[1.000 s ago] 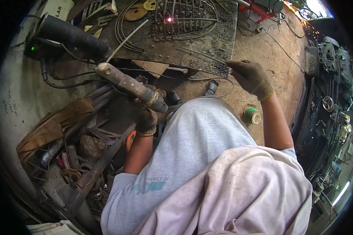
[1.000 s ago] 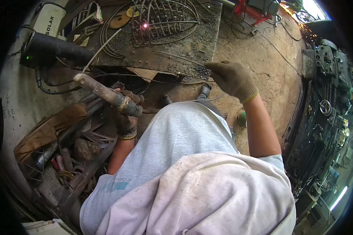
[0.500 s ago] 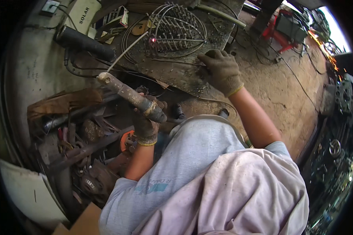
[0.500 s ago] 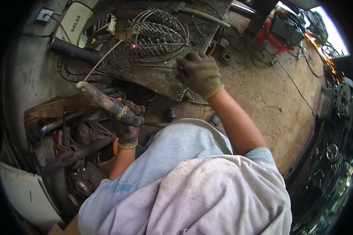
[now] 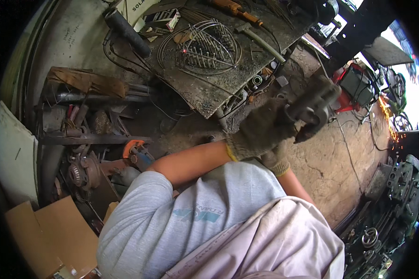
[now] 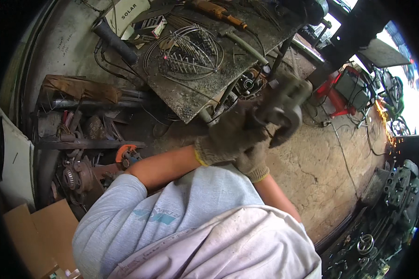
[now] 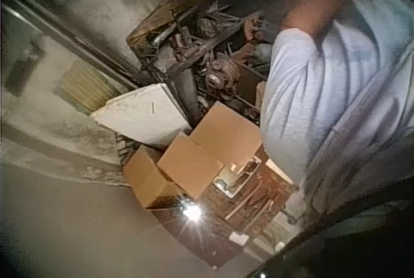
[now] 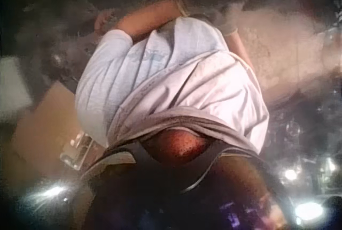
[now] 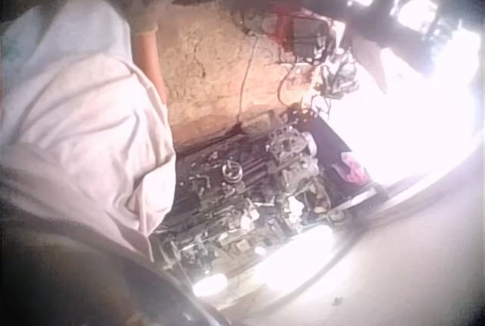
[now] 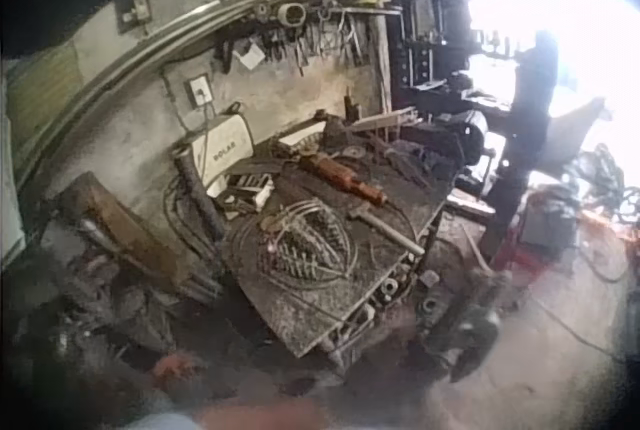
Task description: The person welds metal rods together to form a circular cage-like frame on a metal table, using a welding torch to join the intersections.
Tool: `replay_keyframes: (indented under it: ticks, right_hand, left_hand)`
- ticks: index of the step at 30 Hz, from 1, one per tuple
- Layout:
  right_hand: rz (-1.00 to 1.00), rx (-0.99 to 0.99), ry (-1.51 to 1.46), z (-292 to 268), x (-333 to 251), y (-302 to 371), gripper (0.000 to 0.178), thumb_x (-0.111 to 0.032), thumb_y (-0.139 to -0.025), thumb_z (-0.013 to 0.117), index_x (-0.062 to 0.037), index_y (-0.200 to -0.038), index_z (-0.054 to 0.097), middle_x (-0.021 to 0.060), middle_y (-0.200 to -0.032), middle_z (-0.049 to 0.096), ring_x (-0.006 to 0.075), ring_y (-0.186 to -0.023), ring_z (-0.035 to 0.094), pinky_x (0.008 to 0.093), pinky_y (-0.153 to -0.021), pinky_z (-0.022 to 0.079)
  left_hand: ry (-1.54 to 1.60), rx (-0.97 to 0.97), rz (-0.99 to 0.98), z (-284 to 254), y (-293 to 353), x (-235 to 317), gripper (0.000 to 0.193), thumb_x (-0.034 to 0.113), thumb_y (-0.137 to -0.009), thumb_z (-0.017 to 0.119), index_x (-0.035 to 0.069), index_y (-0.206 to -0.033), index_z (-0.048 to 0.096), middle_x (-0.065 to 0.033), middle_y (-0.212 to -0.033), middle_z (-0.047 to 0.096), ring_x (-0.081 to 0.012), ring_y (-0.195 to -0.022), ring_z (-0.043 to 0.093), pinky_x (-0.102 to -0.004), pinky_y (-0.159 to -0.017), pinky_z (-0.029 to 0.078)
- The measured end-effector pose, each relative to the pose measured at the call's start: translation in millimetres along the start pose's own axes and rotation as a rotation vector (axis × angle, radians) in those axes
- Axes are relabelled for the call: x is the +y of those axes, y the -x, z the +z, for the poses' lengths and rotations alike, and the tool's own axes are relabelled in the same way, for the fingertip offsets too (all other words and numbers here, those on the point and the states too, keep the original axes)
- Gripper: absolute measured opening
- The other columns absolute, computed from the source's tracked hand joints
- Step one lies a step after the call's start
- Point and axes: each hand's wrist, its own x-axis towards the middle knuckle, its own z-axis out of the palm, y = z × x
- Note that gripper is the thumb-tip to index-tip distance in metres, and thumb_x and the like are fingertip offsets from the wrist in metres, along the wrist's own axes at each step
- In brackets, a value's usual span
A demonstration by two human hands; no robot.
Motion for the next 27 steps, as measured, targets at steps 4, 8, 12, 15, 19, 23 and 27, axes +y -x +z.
replay_keyframes:
  ticks: [4, 8, 12, 15, 19, 23, 27]
  right_hand:
    - [0.08, 0.169, -0.105, -16.1, 17.8, 27.2, 0.064, -0.024, -0.091, 0.073, -0.007, -0.146, 0.046, 0.0108, -0.148, 0.048, 0.0267, -0.133, 0.049, 0.0402, -0.113, 0.039]
    - [0.136, 0.387, 0.024, -52.9, -5.7, 14.4, 0.046, -0.021, -0.1, 0.058, -0.0038, -0.142, 0.047, 0.0087, -0.122, 0.056, 0.0215, -0.11, 0.055, 0.0356, -0.096, 0.046]
    - [0.233, 0.666, -0.213, -88.5, -22.9, -13.0, 0.049, -0.02, -0.096, 0.061, 0.001, -0.139, 0.047, 0.0075, -0.09, 0.064, 0.0167, -0.075, 0.063, 0.0306, -0.07, 0.054]
    - [0.12, 0.743, -0.225, -119.5, -46.4, -41.1, 0.045, -0.017, -0.094, 0.064, 0.001, -0.132, 0.049, 0.0047, -0.075, 0.06, 0.0128, -0.059, 0.058, 0.0281, -0.052, 0.051]
    - [0.054, 0.85, 0.088, -189.8, -81.2, -98.5, 0.047, -0.016, -0.092, 0.068, 0.0004, -0.132, 0.049, 0.008, -0.079, 0.063, 0.0154, -0.062, 0.062, 0.0307, -0.053, 0.051]
    - [-0.166, 0.75, 0.141, -294.2, -96.0, -166.1, 0.028, -0.012, -0.093, 0.067, 0.0007, -0.116, 0.06, 0.0109, -0.089, 0.066, 0.017, -0.079, 0.065, 0.031, -0.068, 0.055]
    - [-0.24, 0.531, 0.061, -359.9, -71.5, -211.0, 0.018, -0.015, -0.093, 0.067, 0.0001, -0.101, 0.067, 0.0057, -0.079, 0.062, 0.0173, -0.072, 0.062, 0.0325, -0.064, 0.054]
  left_hand:
    - [-0.268, -0.087, -0.013, 22.8, -9.1, 18.1, 0.052, 0.021, -0.081, 0.081, 0.007, -0.125, 0.058, -0.0146, -0.103, 0.07, -0.0263, -0.093, 0.07, -0.0378, -0.08, 0.056]
    - [-0.199, -0.159, 0.182, 22.4, -16.5, 5.3, 0.044, 0.022, -0.084, 0.079, 0.006, -0.122, 0.062, -0.0147, -0.105, 0.072, -0.0288, -0.095, 0.072, -0.0396, -0.082, 0.057]
    - [-0.188, -0.192, 0.19, -6.5, -19.4, -5.6, 0.038, 0.025, -0.088, 0.076, 0.006, -0.12, 0.066, -0.0148, -0.107, 0.072, -0.0298, -0.093, 0.072, -0.0406, -0.082, 0.057]
    - [-0.243, -0.249, 0.051, -40.2, -17.5, -15.1, 0.038, 0.027, -0.091, 0.073, 0.005, -0.121, 0.067, -0.0152, -0.106, 0.073, -0.0283, -0.093, 0.073, -0.0389, -0.081, 0.057]
    - [-0.231, -0.156, -0.055, -73.6, -7.6, -32.3, 0.037, 0.022, -0.094, 0.072, 0.003, -0.125, 0.064, -0.0148, -0.103, 0.074, -0.0257, -0.093, 0.073, -0.0355, -0.08, 0.057]
    - [-0.317, -0.085, 0.004, -103.7, -8.7, -33.5, 0.036, 0.019, -0.093, 0.072, 0.002, -0.124, 0.063, -0.0133, -0.099, 0.074, -0.0257, -0.088, 0.073, -0.0358, -0.077, 0.057]
    - [-0.338, -0.014, -0.014, -122.1, -7.2, -46.7, 0.03, 0.017, -0.091, 0.073, 0.003, -0.117, 0.065, -0.0152, -0.096, 0.072, -0.0275, -0.085, 0.072, -0.038, -0.074, 0.057]
